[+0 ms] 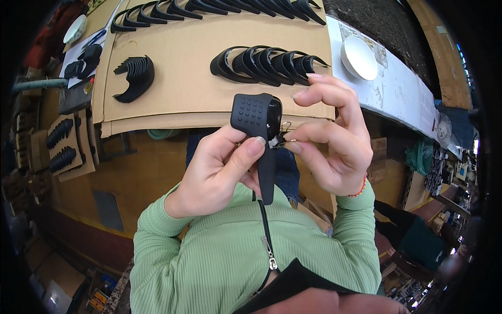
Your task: The person repeatedly picks up black curved plastic parts from a cardboard sheet, applies a white substance to a small area on the back using a small tool, and places them back in a row. The process is repeated for multiple parts.
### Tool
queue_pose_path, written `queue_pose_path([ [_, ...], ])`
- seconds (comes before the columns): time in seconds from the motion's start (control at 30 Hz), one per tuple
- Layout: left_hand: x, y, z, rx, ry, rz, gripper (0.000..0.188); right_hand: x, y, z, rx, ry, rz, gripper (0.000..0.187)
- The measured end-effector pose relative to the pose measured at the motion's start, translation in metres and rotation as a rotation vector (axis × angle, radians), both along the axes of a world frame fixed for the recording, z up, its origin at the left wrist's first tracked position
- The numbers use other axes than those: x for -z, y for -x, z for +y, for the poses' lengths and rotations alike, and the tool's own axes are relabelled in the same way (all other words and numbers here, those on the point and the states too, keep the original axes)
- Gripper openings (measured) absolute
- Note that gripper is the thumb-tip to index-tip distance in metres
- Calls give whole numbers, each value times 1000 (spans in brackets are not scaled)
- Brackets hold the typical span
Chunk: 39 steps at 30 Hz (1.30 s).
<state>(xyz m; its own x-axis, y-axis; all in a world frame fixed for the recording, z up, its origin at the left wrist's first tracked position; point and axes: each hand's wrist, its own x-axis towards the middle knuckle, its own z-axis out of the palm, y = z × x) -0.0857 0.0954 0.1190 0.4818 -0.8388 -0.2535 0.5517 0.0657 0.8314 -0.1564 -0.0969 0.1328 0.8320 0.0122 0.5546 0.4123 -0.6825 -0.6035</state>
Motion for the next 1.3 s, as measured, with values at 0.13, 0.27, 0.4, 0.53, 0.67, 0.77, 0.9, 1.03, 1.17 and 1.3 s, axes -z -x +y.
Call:
queue_pose_path([
  [0.13, 1, 1, -1, -38, 4, 31, 24, -1, 2, 1, 10, 28, 12, 19],
  [0.27, 1, 3, -2, -70, 7, 53, 25, 0, 3, 2, 4, 44, -1, 19],
  [0.4, 1, 3, -3, -86, -7, 55, 26, 0, 4, 3, 2, 51, -7, 20],
  [0.53, 0, 3, -4, -97, 14, 50, 27, 0, 6, 4, -1, 53, -3, 21],
  [0.67, -1, 4, -6, -132, 36, 48, 27, 1, 8, 6, 11, 45, 9, 21],
  [0.77, -2, 3, -6, -133, 37, 40, 28, 1, 9, 7, 10, 49, 15, 20],
  [0.9, -2, 2, -6, -145, 16, 16, 27, 0, 11, 9, 9, 54, 27, 20],
  [1.03, -3, 2, -6, -150, 4, 17, 27, 0, 13, 10, 7, 56, 34, 20],
  [1.17, -3, 3, -7, -159, -12, 3, 26, 0, 14, 11, 3, 72, 40, 19],
  [1.3, -2, 3, -7, -178, -27, -11, 27, 0, 15, 12, -6, 75, 31, 19],
])
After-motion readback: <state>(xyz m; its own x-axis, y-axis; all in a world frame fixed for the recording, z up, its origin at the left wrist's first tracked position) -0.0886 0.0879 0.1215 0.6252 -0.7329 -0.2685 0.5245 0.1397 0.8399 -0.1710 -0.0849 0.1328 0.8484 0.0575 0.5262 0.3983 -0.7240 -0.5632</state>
